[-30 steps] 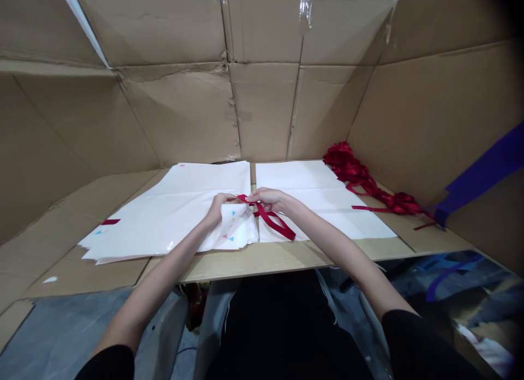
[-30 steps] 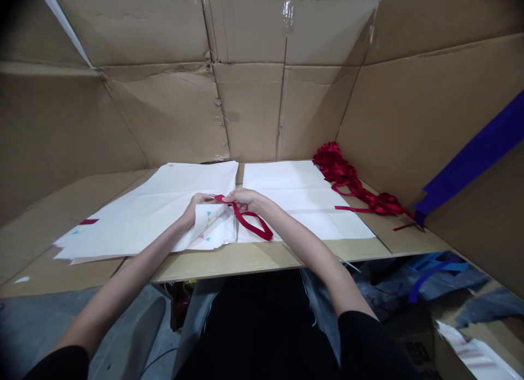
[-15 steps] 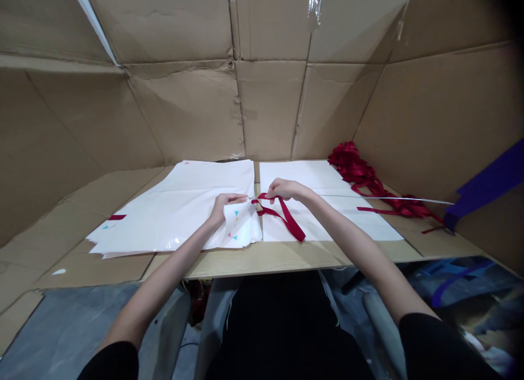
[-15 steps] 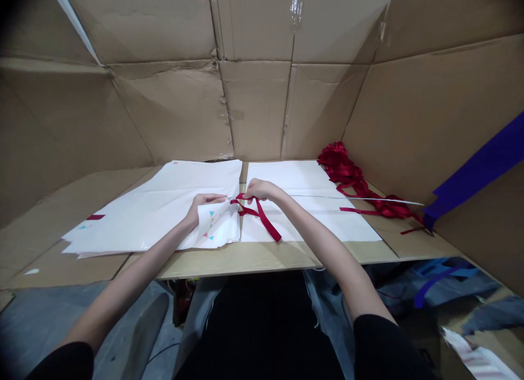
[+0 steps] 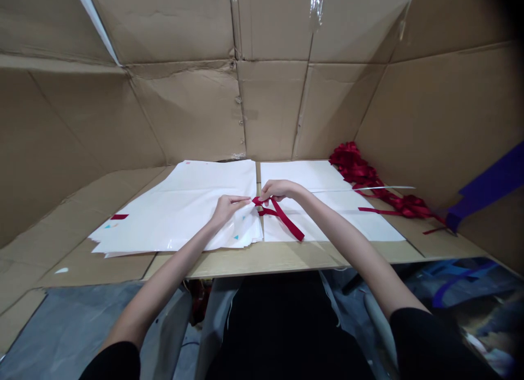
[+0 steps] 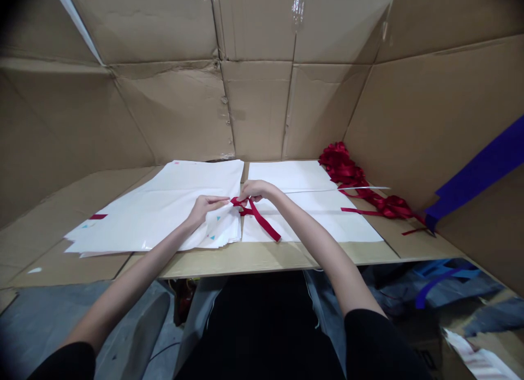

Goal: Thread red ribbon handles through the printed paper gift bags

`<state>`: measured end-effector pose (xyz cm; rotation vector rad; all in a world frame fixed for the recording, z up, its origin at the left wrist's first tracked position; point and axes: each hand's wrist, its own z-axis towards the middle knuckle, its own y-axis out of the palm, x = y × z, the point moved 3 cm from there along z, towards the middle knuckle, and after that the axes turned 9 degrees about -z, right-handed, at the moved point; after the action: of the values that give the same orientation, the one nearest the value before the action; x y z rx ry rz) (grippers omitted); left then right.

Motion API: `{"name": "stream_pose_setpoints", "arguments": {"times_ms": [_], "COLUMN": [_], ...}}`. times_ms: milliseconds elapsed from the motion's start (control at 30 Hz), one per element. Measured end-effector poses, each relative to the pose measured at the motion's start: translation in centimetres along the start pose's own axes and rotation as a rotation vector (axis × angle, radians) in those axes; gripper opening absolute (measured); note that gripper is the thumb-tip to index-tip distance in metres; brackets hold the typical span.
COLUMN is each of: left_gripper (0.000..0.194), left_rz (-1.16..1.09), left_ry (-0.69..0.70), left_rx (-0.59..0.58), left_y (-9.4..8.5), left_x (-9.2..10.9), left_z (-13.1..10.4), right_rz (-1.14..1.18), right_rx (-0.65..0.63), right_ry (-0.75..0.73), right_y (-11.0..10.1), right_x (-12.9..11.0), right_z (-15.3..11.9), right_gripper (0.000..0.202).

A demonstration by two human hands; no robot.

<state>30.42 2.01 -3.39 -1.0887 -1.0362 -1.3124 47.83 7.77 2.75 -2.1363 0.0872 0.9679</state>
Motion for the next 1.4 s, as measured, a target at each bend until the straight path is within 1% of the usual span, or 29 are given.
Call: {"name": "stream_pose_setpoints", "arguments": {"times_ms": [67,167,233,300,367,400,467,600,700,833,933,1000,1067,1133,1167,1233,1267,1333,1400], "left_gripper": [0.042,0.038,0.034,0.031,0.03,0.03,0.03,0.032,0.029,0.027,0.032,0.036,0.041,0.047,0.051,0.058,0.06,0.063,0.063], "left_rz": [0.03,0.085,0.162,0.234,0.266,0.267,0.259,0.277,0.417,0.716,0.852,0.922,0.983,1.023,1.034,1.044,1.046,1.053,1.071], "left_ry": [0.023,0.062,0.103,0.138,0.148,0.143,0.132,0.144,0.213,0.351,0.369,0.369,0.364,0.327,0.293,0.223,0.196,0.163,0.132], "left_rx": [-0.035,-0.067,-0.061,-0.061,-0.075,-0.085,-0.104,-0.105,-0.149,-0.209,-0.266,-0.309,-0.342,-0.365,-0.371,-0.376,-0.381,-0.391,-0.403], "left_y": [0.3,0.6,0.7,0.7,0.8,0.8,0.9,0.9,0.9,1.5,2.0,2.2,2.3,2.1,2.0,1.8,1.7,1.8,1.9], "left_x": [0.2,0.5,0.5,0.5,0.4,0.3,0.2,0.3,1.0,1.9,1.5,1.0,0.6,0.4,0.4,0.3,0.3,0.3,0.3], "left_z": [-0.2,-0.5,-0.5,-0.6,-0.7,-0.8,-0.9,-1.0,-1.3,-2.4,-3.4,-3.9,-4.3,-4.6,-4.7,-4.9,-4.9,-5.1,-5.2], "right_rz": [0.021,0.084,0.135,0.182,0.221,0.234,0.254,0.301,0.323,0.322,0.255,0.131,-0.053,-0.242,-0.324,-0.45,-0.491,-0.521,-0.528], "right_rx": [-0.049,-0.046,-0.069,-0.138,-0.198,-0.203,-0.165,-0.039,0.05,0.105,0.147,0.207,0.273,0.303,0.291,0.268,0.29,0.34,0.42], "right_ry": [0.018,0.03,0.01,-0.02,-0.038,-0.033,0.002,0.087,0.087,0.004,-0.138,-0.253,-0.314,-0.3,-0.267,-0.165,-0.116,-0.078,-0.041], "right_y": [0.4,0.9,1.1,1.2,1.2,1.2,1.1,1.6,2.1,3.0,3.2,2.8,1.9,0.6,-0.1,-1.6,-2.4,-3.7,-4.6], "right_x": [-0.1,0.3,0.7,1.3,1.7,1.9,1.9,1.3,1.1,1.8,2.5,3.0,4.0,5.8,7.0,10.1,11.7,15.0,17.8], "right_z": [0.5,0.9,1.0,1.0,0.9,0.9,0.9,1.1,1.6,2.5,2.9,2.5,1.4,-0.3,-1.3,-3.3,-4.3,-6.0,-7.3], "right_gripper": [0.021,0.024,0.02,0.014,0.009,0.007,0.008,0.021,0.031,0.033,0.027,0.018,0.012,0.016,0.02,0.025,0.024,0.021,0.015]}}
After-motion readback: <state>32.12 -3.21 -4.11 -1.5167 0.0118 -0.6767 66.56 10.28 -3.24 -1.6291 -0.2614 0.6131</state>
